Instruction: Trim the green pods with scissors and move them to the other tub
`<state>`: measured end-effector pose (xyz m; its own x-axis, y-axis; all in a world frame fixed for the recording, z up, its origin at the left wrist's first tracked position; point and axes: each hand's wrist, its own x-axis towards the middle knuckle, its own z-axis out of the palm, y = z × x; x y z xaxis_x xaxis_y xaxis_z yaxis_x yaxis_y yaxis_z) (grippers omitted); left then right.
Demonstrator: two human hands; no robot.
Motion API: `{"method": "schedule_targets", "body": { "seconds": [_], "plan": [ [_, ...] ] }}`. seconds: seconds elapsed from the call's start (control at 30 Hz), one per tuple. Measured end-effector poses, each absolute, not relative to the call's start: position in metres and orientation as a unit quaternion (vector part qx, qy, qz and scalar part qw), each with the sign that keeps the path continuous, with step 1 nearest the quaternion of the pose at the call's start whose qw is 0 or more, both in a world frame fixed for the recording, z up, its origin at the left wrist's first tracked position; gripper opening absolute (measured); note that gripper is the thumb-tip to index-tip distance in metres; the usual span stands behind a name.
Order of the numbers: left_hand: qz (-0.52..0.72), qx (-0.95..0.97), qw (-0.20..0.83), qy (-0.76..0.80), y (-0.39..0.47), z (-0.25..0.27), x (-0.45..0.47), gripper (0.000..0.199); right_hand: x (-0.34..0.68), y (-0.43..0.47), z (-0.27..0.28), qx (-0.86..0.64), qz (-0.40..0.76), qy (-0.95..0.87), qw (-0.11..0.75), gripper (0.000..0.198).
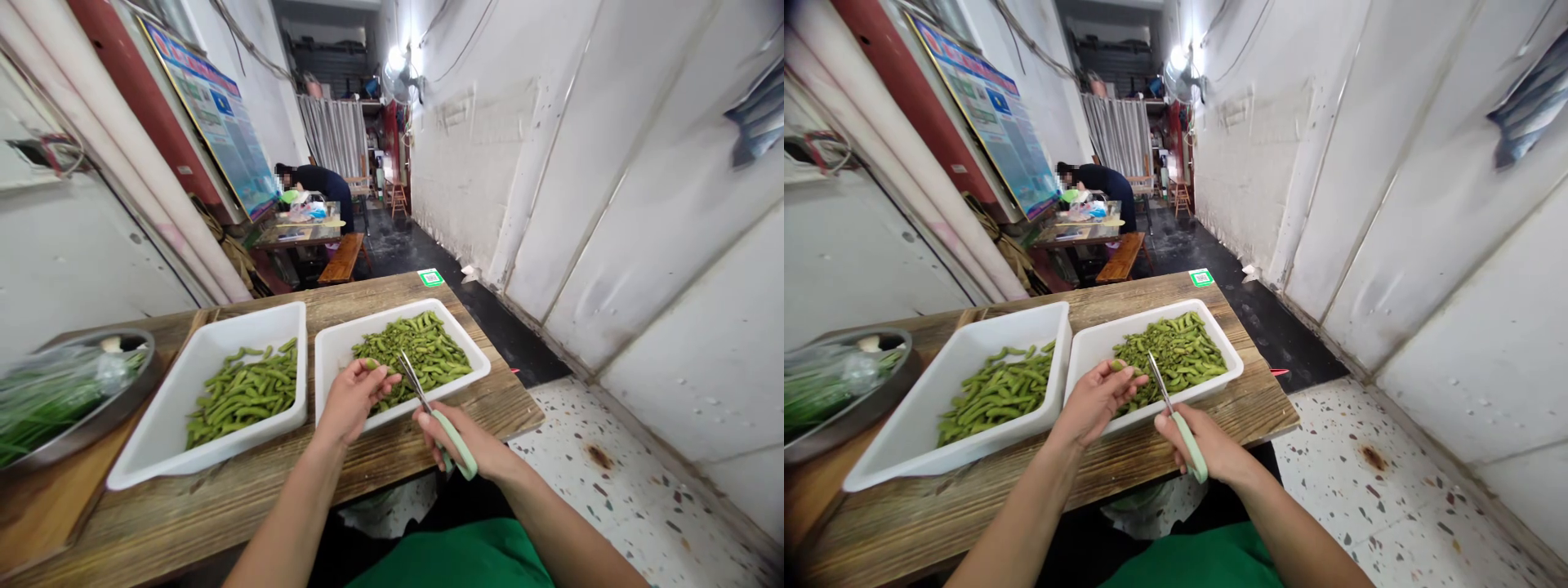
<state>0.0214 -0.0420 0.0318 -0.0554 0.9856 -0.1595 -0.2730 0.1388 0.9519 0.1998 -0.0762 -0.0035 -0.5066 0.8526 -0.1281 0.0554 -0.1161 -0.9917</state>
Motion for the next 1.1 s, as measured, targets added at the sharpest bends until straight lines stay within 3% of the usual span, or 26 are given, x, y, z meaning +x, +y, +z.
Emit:
{"method": "schedule_targets", "body": {
  "seconds": [0.27,0.67,0.77,0.83,0.93,1.0,1.1],
  "plan": [
    [0.612,0.347,0.527,0.477,-0.045,0.028,0.034,0.036,0.197,-0.079,-0.002,-0.367,0.610,-0.633,0.306,0.041],
    [0.569,0.426,0.454,0.538,-0.045,0.018,0.034,0.031,0.192,-0.080,0.003,-0.413,0.629,-0.583,0.306,0.044],
    [0.569,0.487,0.292,0.595,-0.043,0.023,0.013,0.026,0.195,-0.079,0.002,-0.417,0.648,-0.562,0.300,0.042],
    [0.549,0.515,0.091,0.653,-0.044,0.032,-0.010,0.023,0.197,-0.078,0.000,-0.416,0.656,-0.553,0.301,0.040],
    [0.418,0.485,-0.173,0.749,-0.047,0.052,-0.044,0.032,0.200,-0.076,-0.003,-0.420,0.663,-0.546,0.293,0.039],
    [0.331,0.464,-0.230,0.789,-0.048,0.061,-0.054,0.042,0.199,-0.075,-0.003,-0.420,0.665,-0.546,0.288,0.039],
    [0.230,0.554,-0.135,0.789,-0.044,0.060,-0.043,0.039,0.198,-0.073,-0.001,-0.420,0.666,-0.544,0.291,0.039]
  ]
}}
